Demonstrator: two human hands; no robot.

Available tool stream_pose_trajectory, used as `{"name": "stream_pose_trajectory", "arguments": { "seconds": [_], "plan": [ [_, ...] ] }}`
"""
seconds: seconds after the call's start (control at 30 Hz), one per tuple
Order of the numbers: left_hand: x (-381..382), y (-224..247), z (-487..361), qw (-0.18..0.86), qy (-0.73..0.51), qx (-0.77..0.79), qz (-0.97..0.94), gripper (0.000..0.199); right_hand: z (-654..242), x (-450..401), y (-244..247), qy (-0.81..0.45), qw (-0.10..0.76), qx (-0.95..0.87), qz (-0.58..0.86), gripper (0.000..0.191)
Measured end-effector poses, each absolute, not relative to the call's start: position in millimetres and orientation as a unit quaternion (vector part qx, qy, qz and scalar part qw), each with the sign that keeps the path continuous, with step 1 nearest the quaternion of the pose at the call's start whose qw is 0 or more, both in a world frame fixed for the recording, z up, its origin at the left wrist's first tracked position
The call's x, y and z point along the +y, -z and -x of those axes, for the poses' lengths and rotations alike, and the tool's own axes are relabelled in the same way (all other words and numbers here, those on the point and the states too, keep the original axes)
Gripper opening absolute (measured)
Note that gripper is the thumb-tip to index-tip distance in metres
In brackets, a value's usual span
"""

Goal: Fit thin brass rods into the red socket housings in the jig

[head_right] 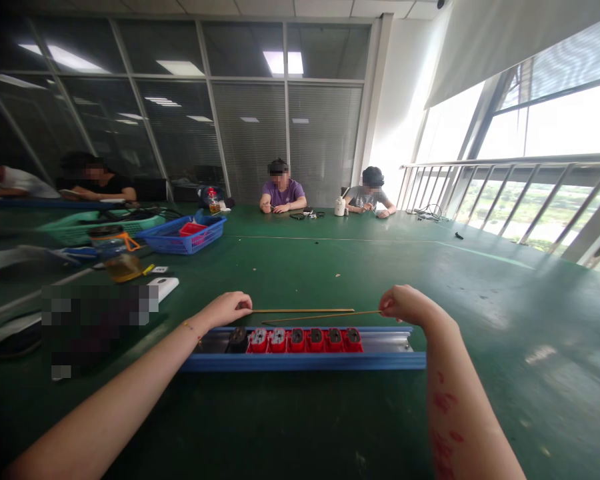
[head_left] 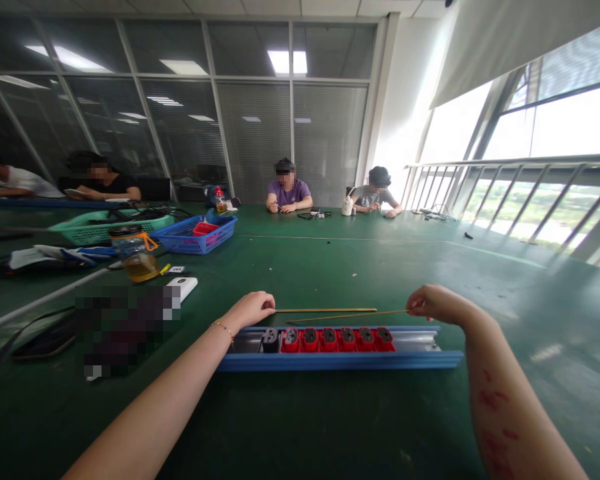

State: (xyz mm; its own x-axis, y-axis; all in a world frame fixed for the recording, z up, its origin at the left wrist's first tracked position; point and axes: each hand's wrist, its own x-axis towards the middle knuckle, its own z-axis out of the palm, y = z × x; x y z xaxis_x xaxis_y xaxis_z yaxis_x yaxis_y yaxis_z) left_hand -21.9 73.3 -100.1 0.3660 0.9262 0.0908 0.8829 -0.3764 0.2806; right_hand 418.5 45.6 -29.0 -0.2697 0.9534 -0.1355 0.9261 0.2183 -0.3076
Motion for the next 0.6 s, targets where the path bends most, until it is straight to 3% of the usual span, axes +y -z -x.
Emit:
{"name": "stream_pose_trajectory", "arguments": {
  "seconds": [0.27, 0.6],
  "plan": [
    [71, 97, 21, 0.092, -0.123, 0.546, -0.823, 0.038, -359, 66, 72, -0.070, 0.012, -0.786, 0.614, 0.011],
    [68, 97, 21, 0.050, -0.114, 0.537, -0.834, 0.023, -338, 68, 88, 0.013, 0.017, -0.791, 0.611, 0.023]
  ]
}}
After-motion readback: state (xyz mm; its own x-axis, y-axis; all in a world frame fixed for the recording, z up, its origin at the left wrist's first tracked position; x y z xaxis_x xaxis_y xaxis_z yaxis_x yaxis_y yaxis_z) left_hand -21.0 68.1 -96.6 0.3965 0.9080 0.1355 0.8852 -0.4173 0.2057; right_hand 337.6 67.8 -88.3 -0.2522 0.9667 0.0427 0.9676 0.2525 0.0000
